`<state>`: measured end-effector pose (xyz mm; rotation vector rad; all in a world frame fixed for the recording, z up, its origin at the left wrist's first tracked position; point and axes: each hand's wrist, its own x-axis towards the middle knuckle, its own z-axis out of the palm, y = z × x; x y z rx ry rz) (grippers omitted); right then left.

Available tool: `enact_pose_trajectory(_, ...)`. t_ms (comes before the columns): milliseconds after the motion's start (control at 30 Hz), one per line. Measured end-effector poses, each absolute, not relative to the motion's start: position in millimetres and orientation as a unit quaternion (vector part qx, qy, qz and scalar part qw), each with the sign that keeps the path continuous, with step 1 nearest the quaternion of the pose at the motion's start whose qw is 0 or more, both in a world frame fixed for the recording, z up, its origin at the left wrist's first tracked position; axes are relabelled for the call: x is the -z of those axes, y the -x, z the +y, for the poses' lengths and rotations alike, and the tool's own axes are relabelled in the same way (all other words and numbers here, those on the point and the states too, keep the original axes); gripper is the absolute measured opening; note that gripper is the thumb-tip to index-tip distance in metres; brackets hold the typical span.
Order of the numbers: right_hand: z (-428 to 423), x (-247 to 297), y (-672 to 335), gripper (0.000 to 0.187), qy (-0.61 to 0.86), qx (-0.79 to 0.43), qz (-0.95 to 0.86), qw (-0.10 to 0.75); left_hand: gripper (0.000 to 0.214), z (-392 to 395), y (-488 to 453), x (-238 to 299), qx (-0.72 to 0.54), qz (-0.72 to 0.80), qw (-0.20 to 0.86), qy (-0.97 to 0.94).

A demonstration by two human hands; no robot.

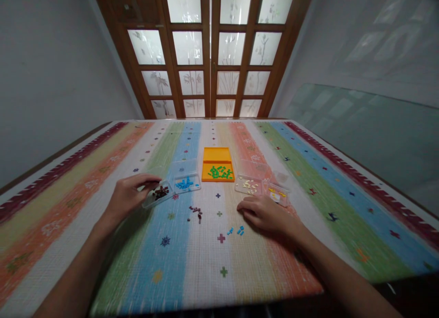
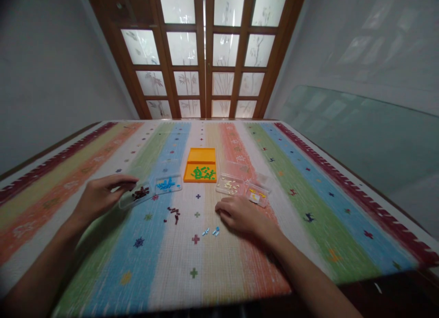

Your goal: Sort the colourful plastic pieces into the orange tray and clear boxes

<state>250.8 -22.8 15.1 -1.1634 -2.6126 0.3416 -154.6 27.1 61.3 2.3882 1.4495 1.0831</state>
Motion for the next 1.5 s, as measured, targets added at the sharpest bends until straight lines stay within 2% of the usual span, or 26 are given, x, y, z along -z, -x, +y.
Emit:
enact_pose_trajectory(567,-26,-14,-251,0.021,0.4,-0.111,-0.903,0.106,0.021,28,164,-28,-0.358,0.477,0.07,-0.799)
enact_pose_trajectory(800,-26,-14,-252,0.022,0.392,-0.116,-0.906,0.112,0.022,26,167,-29,-0.361,0.511,0.065,-0.777)
enact_pose_trajectory(1133,-26,-14,-252,0.022,0.396,-0.114,-0.904,0.115,0.034,25,169,-33,-0.334,0.511,0.116,-0.783)
enact_pose_trajectory(1500,-25,-16,-252,0.023,0.395,-0.126,-0.904,0.105,0.038,24,167,-32,-0.332,0.509,0.107,-0.787)
